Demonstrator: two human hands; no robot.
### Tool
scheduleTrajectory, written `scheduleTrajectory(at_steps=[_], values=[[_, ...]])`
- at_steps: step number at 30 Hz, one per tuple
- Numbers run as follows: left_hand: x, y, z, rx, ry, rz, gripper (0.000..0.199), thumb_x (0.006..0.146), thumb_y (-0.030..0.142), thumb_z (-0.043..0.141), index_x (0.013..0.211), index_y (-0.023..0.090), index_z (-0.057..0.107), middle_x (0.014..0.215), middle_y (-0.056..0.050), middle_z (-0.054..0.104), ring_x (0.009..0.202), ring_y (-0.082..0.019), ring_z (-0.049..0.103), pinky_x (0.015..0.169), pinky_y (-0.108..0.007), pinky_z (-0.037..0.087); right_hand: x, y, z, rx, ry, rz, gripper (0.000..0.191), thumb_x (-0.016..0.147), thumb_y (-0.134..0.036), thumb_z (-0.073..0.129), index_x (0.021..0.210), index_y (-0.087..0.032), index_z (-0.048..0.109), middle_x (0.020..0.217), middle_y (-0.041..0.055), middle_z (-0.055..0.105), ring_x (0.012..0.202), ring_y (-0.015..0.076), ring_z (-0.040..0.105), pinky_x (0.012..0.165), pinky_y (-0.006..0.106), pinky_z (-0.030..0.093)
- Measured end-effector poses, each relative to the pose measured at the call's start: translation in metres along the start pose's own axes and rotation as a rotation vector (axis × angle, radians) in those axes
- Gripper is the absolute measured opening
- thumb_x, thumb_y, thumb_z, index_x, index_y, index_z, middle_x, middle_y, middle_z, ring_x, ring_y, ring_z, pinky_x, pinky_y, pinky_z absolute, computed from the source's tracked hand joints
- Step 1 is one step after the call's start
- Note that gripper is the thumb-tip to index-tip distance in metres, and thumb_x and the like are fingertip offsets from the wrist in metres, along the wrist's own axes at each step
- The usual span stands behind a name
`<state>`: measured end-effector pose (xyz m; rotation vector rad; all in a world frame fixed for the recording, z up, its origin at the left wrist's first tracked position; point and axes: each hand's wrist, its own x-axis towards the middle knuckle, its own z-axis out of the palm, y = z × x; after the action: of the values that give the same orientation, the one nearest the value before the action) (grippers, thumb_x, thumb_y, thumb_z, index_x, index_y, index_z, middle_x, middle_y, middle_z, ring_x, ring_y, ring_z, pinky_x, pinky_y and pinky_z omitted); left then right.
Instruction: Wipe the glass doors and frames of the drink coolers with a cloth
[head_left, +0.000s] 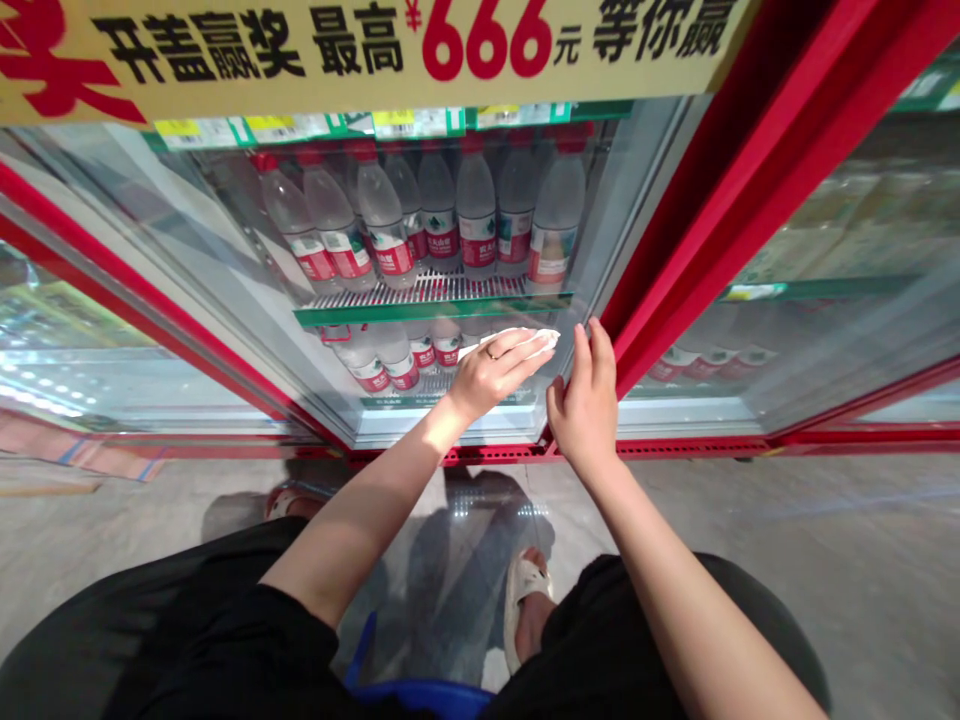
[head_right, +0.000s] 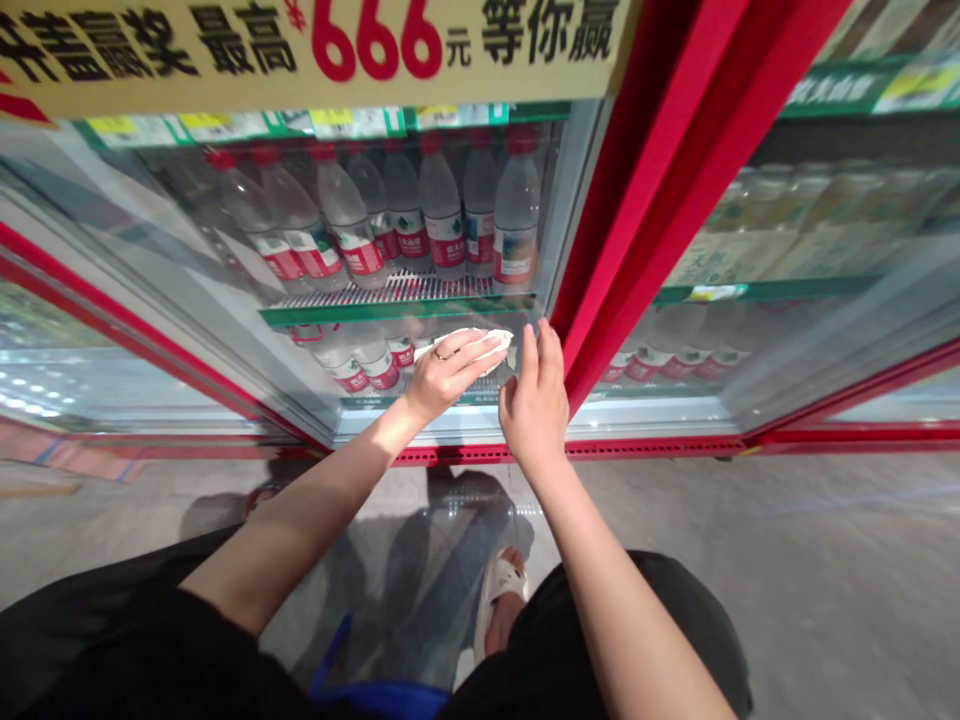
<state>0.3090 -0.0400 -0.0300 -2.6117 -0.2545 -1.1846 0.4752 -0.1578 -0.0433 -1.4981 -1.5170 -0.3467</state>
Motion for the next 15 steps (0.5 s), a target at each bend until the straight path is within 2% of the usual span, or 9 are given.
scheduleTrajectory(at_steps=[3,6,10,15], values=[[-0.01,0.001,-0.004,0.035,0.022,0.074,0.034,0.115,0.018,0.052,0.142,0.021,0.073,0.138,-0.006,0.082,0.135,-0.019,0.075,0.116,-0.039,0.065,0.0,-0.003,-0.001,0.021,-0.018,-0.034,0.086,0.097,-0.008,0.045,0.179,-0.026,0.024,0.183,0.0156,0.034,0.172,0.0322,0.03,0.136,0.066,0.037],[-0.017,0.0,-0.015,0.038,0.073,0.016,0.038,0.114,0.016,0.054,0.147,0.023,0.07,0.14,-0.007,0.081,0.139,-0.019,0.071,0.12,-0.038,0.062,-0.001,-0.006,-0.001,0.012,-0.04,-0.063,0.087,0.097,-0.008,0.045,0.179,-0.027,0.022,0.182,0.0147,0.036,0.172,0.0306,0.031,0.136,0.064,0.04],[-0.004,-0.002,-0.021,0.059,0.125,-0.112,0.038,0.116,0.018,0.049,0.145,0.025,0.073,0.142,-0.008,0.08,0.142,-0.021,0.07,0.124,-0.041,0.059,-0.001,-0.009,0.003,-0.003,-0.077,-0.103,0.085,0.1,-0.008,0.045,0.179,-0.027,0.02,0.182,0.0166,0.037,0.171,0.031,0.032,0.135,0.063,0.042],[0.007,-0.003,-0.016,0.064,0.081,-0.033,0.038,0.116,0.016,0.049,0.144,0.022,0.073,0.138,-0.008,0.081,0.142,-0.021,0.07,0.122,-0.04,0.061,-0.001,-0.01,0.009,0.0,-0.064,-0.115,0.085,0.1,-0.007,0.046,0.179,-0.024,0.02,0.183,0.0182,0.034,0.172,0.0324,0.031,0.134,0.061,0.044]])
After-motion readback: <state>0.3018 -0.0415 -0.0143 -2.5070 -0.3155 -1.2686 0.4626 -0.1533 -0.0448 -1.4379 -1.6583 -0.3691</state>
